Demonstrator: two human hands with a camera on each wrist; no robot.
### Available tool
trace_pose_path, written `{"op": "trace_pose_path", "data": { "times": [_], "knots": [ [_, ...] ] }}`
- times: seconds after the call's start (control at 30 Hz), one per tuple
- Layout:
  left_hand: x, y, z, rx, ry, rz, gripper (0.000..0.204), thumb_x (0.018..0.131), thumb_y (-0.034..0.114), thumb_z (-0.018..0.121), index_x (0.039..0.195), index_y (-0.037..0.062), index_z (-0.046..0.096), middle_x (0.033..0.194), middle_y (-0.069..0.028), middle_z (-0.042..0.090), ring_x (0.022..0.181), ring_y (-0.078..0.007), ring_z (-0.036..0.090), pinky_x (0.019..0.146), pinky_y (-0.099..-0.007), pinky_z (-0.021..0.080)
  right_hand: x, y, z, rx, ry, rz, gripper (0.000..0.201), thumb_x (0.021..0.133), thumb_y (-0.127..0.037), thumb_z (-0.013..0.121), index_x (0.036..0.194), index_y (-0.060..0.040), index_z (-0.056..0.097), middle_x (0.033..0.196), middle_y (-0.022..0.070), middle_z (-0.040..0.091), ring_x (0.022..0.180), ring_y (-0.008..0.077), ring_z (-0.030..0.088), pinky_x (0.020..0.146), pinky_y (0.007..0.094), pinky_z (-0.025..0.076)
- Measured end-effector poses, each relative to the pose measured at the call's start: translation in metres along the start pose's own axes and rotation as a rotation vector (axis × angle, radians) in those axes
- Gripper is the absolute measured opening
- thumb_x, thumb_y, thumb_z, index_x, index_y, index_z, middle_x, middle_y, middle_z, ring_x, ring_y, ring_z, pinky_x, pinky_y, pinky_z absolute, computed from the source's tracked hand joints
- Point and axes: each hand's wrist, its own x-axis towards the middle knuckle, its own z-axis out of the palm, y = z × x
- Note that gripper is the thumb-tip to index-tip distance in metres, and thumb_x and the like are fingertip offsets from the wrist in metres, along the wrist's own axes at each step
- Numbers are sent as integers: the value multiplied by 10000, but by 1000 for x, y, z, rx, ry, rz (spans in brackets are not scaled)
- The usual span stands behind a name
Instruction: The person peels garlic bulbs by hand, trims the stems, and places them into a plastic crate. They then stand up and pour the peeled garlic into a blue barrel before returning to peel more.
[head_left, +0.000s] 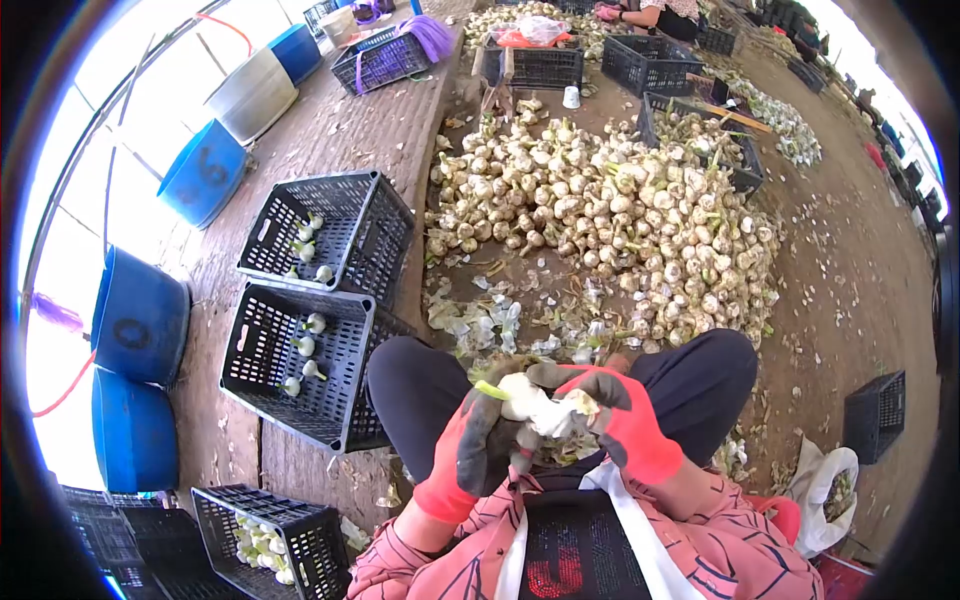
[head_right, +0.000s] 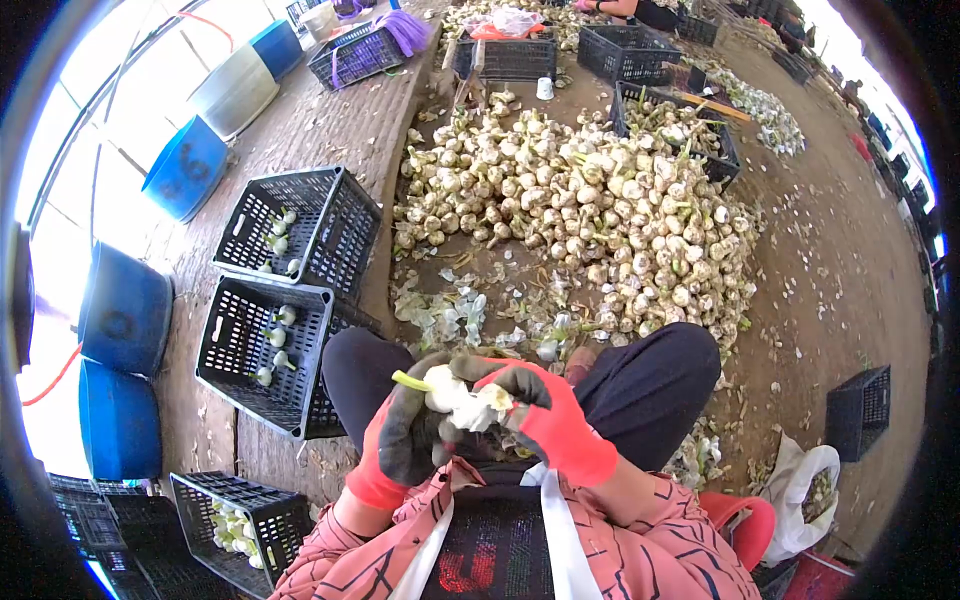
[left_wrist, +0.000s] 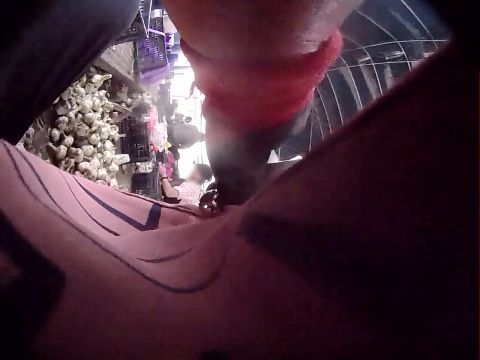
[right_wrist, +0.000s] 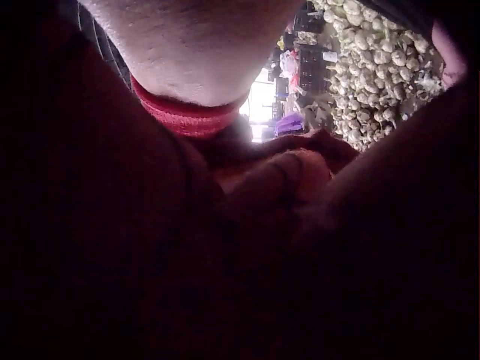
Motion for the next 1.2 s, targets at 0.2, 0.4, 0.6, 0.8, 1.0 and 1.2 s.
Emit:
{"op": "trace_pose_path", "data": {
  "times": [0.2, 0.4, 0.6, 0.8, 1.0, 1.2],
  "knots": [
    [-6, 1, -1, 146, -76, 115, 644, 879, 142, 505, 1417, 93, 154, 1249, -131, 444, 928, -224, 579, 686, -354, 526, -1, -3, 10, -39, -43, 39, 261, 810, -161, 606, 999, 17, 582, 1063, 119, 582, 939, 157, 556, 824, 285, 434],
    [1, 3, -5, 348, 241, 215, 669, 895, 609, 310, 1007, 1, 563, 788, -39, 554, 699, -107, 516, 599, -237, 424, 4, 29, -25, 890, -167, 85, 336, 858, -275, 579, 945, 50, 576, 979, 221, 605, 888, 310, 617, 702, 392, 523],
    [6, -11, -21, 663, 254, 456, 413, 911, 378, 446, 1053, 7, 557, 963, -78, 573, 824, -127, 559, 703, -270, 467, 12, -1, -12, -219, 28, 182, 343, 879, -230, 544, 1130, 5, 556, 1011, 88, 616, 831, 171, 598, 751, 263, 472],
    [-3, -5, -1, 1012, 222, 503, 498, 915, 459, 426, 1052, -10, 524, 955, -95, 585, 852, -159, 568, 751, -285, 470, 33, -30, 28, -530, -297, 371, 376, 836, -295, 607, 1071, -4, 571, 893, 13, 591, 805, 83, 521, 714, 245, 434],
    [1, -4, -13, 644, 246, 378, 460, 921, 440, 449, 1022, 0, 532, 906, -77, 570, 767, -151, 566, 690, -298, 478, 32, -19, 13, -111, -216, 402, 296, 799, -154, 596, 1043, 14, 584, 930, 30, 605, 849, 107, 529, 788, 239, 426],
    [5, -12, -12, 788, 305, 520, 475, 938, 461, 382, 1097, 22, 471, 888, -76, 555, 754, -120, 557, 657, -270, 461, 15, -24, 38, -861, -149, 124, 213, 778, -145, 609, 947, -16, 594, 884, 99, 638, 766, 143, 608, 672, 318, 474]
  ]
}}
